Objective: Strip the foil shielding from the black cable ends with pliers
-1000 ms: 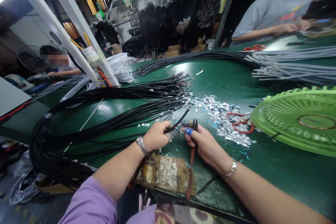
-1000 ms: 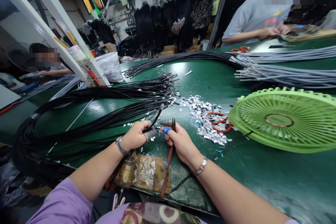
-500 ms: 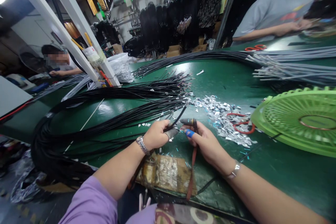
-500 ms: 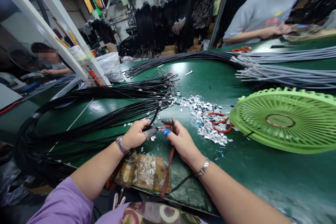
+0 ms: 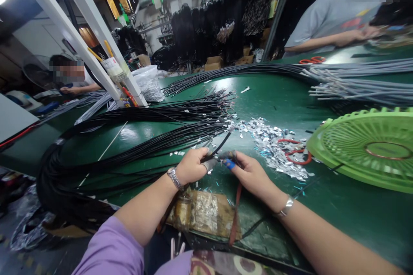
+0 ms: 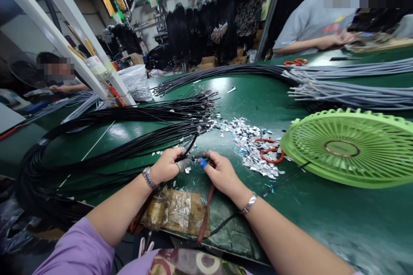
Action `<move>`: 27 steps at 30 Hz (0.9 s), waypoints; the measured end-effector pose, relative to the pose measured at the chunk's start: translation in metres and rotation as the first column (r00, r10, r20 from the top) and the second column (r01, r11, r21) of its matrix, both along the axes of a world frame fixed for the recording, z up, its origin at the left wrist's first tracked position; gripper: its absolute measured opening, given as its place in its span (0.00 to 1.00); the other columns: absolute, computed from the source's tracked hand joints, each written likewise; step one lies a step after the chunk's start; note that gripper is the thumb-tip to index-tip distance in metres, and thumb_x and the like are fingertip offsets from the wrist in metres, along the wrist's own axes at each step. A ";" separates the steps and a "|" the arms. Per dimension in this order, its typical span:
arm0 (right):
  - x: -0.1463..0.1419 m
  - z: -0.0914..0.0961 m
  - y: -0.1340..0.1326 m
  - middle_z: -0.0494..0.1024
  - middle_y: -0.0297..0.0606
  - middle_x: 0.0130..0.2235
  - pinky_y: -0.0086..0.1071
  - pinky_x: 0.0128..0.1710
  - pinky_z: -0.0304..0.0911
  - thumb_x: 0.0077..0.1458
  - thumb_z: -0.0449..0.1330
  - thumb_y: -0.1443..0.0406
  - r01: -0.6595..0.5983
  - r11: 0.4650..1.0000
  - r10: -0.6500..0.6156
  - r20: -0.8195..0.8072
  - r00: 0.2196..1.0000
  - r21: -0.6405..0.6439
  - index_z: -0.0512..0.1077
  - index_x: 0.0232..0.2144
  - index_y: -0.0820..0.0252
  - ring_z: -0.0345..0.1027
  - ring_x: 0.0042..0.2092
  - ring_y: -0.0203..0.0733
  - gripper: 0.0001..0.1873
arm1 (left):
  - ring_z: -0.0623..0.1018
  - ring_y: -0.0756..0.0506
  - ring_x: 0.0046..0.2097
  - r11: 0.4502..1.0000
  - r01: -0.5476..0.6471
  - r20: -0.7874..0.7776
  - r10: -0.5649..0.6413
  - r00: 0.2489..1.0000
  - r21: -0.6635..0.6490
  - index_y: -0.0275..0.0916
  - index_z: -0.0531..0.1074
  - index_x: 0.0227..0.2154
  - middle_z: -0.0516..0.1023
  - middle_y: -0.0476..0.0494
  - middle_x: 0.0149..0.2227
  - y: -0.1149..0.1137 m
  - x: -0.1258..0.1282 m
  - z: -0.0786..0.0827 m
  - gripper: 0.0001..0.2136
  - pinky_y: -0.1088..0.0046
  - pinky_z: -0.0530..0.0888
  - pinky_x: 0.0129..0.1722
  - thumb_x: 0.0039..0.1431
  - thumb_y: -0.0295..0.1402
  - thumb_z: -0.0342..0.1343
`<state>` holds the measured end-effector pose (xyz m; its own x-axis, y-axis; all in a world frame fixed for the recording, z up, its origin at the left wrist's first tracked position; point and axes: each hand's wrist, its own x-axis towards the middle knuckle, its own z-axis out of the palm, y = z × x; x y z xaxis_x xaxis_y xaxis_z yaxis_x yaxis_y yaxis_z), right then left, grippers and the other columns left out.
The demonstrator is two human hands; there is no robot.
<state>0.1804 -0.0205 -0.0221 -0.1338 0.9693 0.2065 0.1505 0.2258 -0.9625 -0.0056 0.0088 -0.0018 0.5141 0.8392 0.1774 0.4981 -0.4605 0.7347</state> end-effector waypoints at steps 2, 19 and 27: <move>0.000 0.000 0.001 0.70 0.32 0.23 0.32 0.27 0.58 0.46 0.63 0.52 -0.019 0.999 0.019 0.003 1.000 -0.046 0.68 0.21 0.57 0.60 0.27 0.38 0.16 | 0.69 0.50 0.28 0.999 0.001 0.038 -0.003 0.999 0.052 0.34 0.71 0.29 0.73 0.48 0.26 0.000 -0.001 -0.001 0.06 0.76 0.67 0.29 0.54 0.33 0.56; 0.001 0.005 -0.011 0.73 0.35 0.30 0.31 0.25 0.58 0.46 0.58 0.65 0.068 0.974 -0.109 0.185 0.977 0.218 0.71 0.43 0.57 0.61 0.25 0.38 0.18 | 0.74 0.50 0.29 0.997 0.006 0.273 0.015 0.962 -0.075 0.35 0.73 0.33 0.75 0.48 0.28 0.000 0.000 0.006 0.11 0.76 0.71 0.32 0.50 0.38 0.61; -0.003 0.002 -0.008 0.71 0.33 0.23 0.31 0.25 0.57 0.47 0.57 0.63 0.074 0.987 -0.096 0.152 0.984 0.144 0.70 0.26 0.56 0.61 0.25 0.38 0.04 | 0.73 0.49 0.31 0.991 0.126 0.095 -0.121 0.988 -0.041 0.35 0.70 0.35 0.75 0.46 0.30 -0.001 -0.002 0.003 0.10 0.75 0.70 0.33 0.52 0.36 0.58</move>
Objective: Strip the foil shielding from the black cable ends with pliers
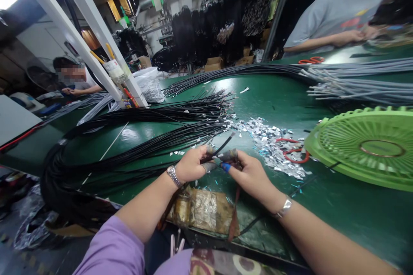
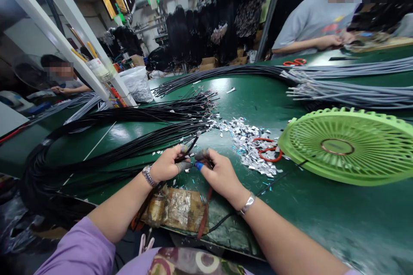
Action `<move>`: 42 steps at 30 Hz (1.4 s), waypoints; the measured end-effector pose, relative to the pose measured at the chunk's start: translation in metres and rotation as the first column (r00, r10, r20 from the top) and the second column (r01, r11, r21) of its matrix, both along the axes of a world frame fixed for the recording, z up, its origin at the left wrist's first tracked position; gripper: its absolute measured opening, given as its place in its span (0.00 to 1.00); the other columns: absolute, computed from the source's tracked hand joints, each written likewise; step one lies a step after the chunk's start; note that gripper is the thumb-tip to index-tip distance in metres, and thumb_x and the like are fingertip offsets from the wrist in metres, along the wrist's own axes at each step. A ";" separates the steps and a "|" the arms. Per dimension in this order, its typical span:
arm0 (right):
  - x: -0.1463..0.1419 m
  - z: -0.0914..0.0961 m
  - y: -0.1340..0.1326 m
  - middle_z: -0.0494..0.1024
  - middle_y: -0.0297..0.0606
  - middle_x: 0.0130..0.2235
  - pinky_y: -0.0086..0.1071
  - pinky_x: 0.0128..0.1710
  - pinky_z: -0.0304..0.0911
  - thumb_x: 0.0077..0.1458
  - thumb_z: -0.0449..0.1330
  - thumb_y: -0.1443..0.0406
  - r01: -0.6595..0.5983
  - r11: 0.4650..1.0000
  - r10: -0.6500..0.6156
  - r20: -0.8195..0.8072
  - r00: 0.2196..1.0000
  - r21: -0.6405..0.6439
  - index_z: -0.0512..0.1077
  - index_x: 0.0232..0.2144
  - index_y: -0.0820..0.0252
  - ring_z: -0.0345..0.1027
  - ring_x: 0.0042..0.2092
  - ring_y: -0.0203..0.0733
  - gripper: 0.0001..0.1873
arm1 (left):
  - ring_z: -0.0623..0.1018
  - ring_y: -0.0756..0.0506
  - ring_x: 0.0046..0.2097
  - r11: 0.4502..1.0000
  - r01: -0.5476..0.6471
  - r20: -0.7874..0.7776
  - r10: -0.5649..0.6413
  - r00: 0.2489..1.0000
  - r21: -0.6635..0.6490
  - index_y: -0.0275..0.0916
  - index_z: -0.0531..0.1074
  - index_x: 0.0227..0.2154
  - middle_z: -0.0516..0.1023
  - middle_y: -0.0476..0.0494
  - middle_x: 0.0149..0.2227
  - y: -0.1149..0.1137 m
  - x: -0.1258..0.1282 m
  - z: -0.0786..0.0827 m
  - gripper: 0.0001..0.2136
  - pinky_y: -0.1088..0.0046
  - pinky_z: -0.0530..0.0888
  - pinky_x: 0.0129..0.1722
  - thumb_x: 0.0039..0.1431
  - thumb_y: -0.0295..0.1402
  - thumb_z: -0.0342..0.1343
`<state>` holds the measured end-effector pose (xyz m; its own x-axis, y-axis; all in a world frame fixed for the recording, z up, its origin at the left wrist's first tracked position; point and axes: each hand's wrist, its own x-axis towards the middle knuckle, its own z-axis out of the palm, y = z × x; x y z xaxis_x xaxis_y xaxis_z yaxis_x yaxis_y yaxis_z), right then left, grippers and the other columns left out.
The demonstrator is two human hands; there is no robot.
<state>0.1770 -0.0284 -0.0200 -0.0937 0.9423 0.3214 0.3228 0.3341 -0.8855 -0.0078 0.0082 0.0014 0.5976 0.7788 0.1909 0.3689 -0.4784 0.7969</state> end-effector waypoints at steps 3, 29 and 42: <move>-0.004 0.001 0.003 0.69 0.31 0.22 0.29 0.24 0.56 0.44 0.63 0.58 -0.069 0.981 0.030 -0.210 0.977 -0.181 0.68 0.26 0.57 0.58 0.24 0.36 0.10 | 0.74 0.48 0.33 0.995 0.003 -0.066 0.004 0.998 0.098 0.36 0.72 0.34 0.75 0.45 0.32 -0.002 -0.001 0.002 0.09 0.74 0.70 0.36 0.52 0.35 0.59; 0.012 0.011 -0.004 0.76 0.41 0.36 0.34 0.33 0.64 0.47 0.53 0.73 -0.321 0.906 0.233 0.308 0.923 0.277 0.73 0.29 0.55 0.67 0.34 0.43 0.12 | 0.62 0.59 0.17 0.777 0.053 0.218 0.110 0.970 -0.627 0.34 0.66 0.30 0.70 0.54 0.22 0.003 0.000 0.010 0.27 0.83 0.57 0.13 0.28 0.41 0.73; 0.008 0.006 0.001 0.62 0.28 0.19 0.27 0.18 0.43 0.39 0.66 0.56 -0.410 0.823 0.244 -0.407 0.880 -0.394 0.71 0.24 0.59 0.47 0.20 0.31 0.14 | 0.65 0.57 0.18 0.866 -0.020 0.219 0.148 0.964 -0.499 0.33 0.68 0.26 0.70 0.53 0.21 -0.017 -0.008 0.051 0.22 0.82 0.59 0.15 0.30 0.39 0.72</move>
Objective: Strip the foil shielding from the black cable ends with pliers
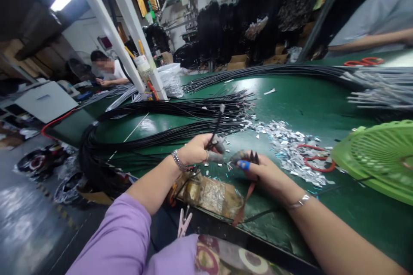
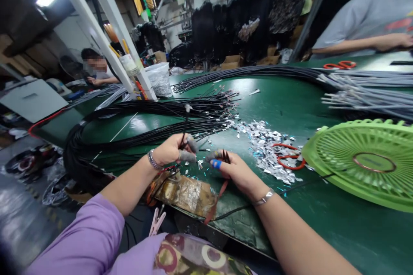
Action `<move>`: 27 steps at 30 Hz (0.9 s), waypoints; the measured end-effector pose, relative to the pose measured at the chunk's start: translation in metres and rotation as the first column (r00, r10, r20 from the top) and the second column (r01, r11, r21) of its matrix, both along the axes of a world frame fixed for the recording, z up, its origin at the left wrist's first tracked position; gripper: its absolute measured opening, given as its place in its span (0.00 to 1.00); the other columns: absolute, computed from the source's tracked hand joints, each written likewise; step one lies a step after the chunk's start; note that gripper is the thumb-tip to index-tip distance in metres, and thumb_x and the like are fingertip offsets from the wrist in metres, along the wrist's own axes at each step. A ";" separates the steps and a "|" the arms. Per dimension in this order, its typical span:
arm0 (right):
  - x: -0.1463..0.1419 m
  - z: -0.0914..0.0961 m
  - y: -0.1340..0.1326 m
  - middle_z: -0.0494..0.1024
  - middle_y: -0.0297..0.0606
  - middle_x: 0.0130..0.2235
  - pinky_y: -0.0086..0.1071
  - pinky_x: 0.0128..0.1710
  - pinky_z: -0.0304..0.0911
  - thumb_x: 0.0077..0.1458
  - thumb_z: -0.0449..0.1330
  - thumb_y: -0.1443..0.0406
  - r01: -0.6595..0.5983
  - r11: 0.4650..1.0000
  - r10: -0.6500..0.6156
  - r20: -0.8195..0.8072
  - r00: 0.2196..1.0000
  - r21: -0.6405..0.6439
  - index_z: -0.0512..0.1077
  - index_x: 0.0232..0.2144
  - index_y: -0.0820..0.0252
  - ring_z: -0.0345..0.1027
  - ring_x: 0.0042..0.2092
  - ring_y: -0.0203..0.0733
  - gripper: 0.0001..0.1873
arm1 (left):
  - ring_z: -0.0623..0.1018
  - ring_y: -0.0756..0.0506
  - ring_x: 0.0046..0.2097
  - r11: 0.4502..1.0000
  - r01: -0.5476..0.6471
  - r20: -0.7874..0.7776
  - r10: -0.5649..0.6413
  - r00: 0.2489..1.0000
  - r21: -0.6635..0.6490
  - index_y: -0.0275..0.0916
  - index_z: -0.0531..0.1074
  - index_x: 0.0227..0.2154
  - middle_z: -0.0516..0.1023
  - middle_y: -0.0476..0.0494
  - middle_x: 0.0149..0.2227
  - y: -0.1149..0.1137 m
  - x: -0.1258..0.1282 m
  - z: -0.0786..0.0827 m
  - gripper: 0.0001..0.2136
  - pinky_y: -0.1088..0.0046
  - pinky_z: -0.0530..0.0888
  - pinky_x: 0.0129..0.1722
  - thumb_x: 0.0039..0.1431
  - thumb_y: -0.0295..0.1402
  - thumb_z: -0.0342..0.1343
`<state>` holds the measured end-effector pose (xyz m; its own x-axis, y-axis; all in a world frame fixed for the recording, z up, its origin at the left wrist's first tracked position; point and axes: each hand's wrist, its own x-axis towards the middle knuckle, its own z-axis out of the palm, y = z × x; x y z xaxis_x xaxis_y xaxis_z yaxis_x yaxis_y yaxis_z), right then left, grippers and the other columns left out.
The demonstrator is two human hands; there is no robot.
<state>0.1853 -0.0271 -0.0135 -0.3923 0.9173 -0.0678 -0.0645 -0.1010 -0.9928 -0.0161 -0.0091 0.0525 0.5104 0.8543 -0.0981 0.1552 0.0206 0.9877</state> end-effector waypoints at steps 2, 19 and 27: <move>0.001 0.000 0.001 0.62 0.28 0.19 0.26 0.17 0.40 0.36 0.68 0.56 0.026 0.999 -0.028 -0.035 0.999 -0.048 0.72 0.26 0.60 0.44 0.19 0.29 0.16 | 0.65 0.58 0.17 0.994 -0.090 0.025 0.089 0.996 0.066 0.33 0.68 0.26 0.72 0.52 0.22 -0.015 -0.017 0.027 0.21 0.83 0.59 0.14 0.31 0.38 0.71; -0.014 0.029 -0.038 0.77 0.42 0.25 0.35 0.21 0.66 0.35 0.67 0.43 -0.322 0.946 0.317 0.341 0.885 -0.042 0.77 0.25 0.55 0.67 0.25 0.45 0.24 | 0.67 0.56 0.15 0.786 -0.576 0.191 0.616 0.765 -0.225 0.34 0.66 0.25 0.76 0.48 0.21 -0.213 -0.098 -0.043 0.22 0.84 0.59 0.12 0.31 0.37 0.72; -0.045 -0.005 -0.105 0.73 0.37 0.22 0.33 0.24 0.62 0.50 0.51 0.37 -0.653 0.755 0.628 0.354 0.693 -0.063 0.75 0.24 0.57 0.61 0.23 0.39 0.32 | 0.68 0.56 0.17 0.763 -0.577 0.183 0.637 0.749 -0.292 0.34 0.66 0.23 0.74 0.50 0.21 -0.208 -0.079 -0.077 0.25 0.83 0.62 0.13 0.26 0.41 0.73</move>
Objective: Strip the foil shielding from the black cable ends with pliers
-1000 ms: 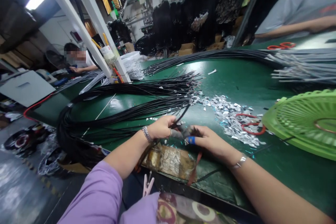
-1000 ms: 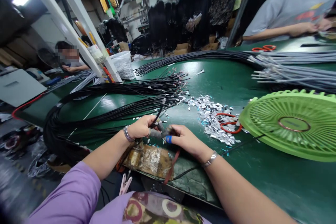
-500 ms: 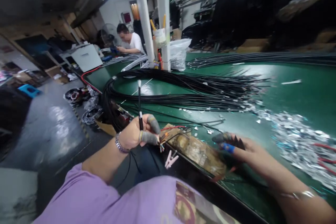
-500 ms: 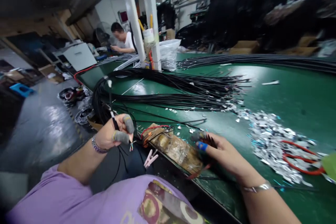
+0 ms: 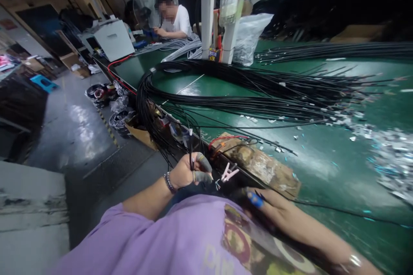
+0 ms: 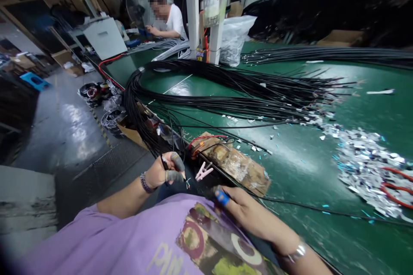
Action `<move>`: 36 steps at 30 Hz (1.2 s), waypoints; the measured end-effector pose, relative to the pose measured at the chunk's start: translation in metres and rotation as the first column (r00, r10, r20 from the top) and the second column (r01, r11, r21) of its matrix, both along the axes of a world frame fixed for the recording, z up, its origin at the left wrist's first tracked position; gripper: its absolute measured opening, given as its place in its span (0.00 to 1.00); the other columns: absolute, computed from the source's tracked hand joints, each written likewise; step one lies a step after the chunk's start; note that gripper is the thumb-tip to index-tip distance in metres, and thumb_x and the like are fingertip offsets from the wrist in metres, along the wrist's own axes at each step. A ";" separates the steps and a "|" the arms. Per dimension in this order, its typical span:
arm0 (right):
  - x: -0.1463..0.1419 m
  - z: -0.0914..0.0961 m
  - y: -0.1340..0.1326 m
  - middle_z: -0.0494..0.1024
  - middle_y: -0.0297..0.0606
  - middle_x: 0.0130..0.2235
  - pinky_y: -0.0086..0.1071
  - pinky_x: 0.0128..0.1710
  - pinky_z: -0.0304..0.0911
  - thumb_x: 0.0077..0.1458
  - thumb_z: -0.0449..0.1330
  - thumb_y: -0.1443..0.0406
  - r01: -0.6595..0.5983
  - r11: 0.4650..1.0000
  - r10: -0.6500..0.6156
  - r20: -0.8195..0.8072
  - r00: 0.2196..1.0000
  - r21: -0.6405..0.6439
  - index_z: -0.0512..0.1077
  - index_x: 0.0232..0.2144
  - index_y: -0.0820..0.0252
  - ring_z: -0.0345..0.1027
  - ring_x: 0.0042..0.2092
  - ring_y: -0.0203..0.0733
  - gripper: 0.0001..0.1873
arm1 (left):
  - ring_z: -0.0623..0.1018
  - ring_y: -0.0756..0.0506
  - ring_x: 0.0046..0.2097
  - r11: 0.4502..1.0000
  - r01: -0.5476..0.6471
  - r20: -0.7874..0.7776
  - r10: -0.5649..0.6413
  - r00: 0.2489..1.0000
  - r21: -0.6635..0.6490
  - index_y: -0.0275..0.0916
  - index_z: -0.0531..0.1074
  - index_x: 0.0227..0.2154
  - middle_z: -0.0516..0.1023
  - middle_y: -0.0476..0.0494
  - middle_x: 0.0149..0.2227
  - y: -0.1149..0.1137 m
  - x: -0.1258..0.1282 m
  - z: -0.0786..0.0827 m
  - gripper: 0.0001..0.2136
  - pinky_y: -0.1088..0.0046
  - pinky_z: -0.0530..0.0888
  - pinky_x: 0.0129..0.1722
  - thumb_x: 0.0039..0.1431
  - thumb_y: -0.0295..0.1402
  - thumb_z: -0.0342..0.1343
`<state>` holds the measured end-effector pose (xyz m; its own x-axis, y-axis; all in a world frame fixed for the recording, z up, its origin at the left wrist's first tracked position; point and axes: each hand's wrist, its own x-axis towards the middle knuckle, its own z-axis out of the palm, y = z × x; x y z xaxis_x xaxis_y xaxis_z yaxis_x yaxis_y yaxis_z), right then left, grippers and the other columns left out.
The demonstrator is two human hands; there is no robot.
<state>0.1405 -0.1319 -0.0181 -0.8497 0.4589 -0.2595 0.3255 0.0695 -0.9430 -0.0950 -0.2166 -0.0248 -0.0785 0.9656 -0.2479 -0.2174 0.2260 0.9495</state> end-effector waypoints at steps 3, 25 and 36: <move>-0.020 -0.032 -0.011 0.60 0.29 0.14 0.31 0.19 0.54 0.49 0.46 0.35 0.190 0.968 -0.195 -0.013 0.981 -0.162 0.75 0.27 0.59 0.53 0.18 0.36 0.37 | 0.67 0.57 0.17 1.000 -0.021 0.012 0.021 1.000 0.006 0.34 0.65 0.22 0.74 0.51 0.20 0.004 0.002 -0.013 0.24 0.84 0.62 0.13 0.27 0.41 0.72; -0.068 -0.045 -0.023 0.54 0.25 0.15 0.28 0.19 0.36 0.35 0.69 0.43 0.360 0.542 -0.628 -0.082 0.773 -0.759 0.70 0.21 0.61 0.43 0.19 0.29 0.28 | 0.63 0.58 0.15 0.998 0.053 -0.089 -0.057 0.994 -0.042 0.34 0.66 0.23 0.69 0.55 0.17 0.009 0.009 -0.016 0.20 0.82 0.62 0.14 0.34 0.41 0.70; -0.067 -0.045 -0.024 0.53 0.25 0.16 0.27 0.18 0.37 0.37 0.67 0.43 0.368 0.532 -0.635 -0.072 0.769 -0.763 0.70 0.22 0.61 0.43 0.19 0.30 0.27 | 0.62 0.58 0.15 0.997 0.046 -0.153 -0.054 0.987 -0.054 0.35 0.65 0.24 0.65 0.57 0.17 0.008 0.012 -0.019 0.20 0.82 0.60 0.13 0.36 0.41 0.69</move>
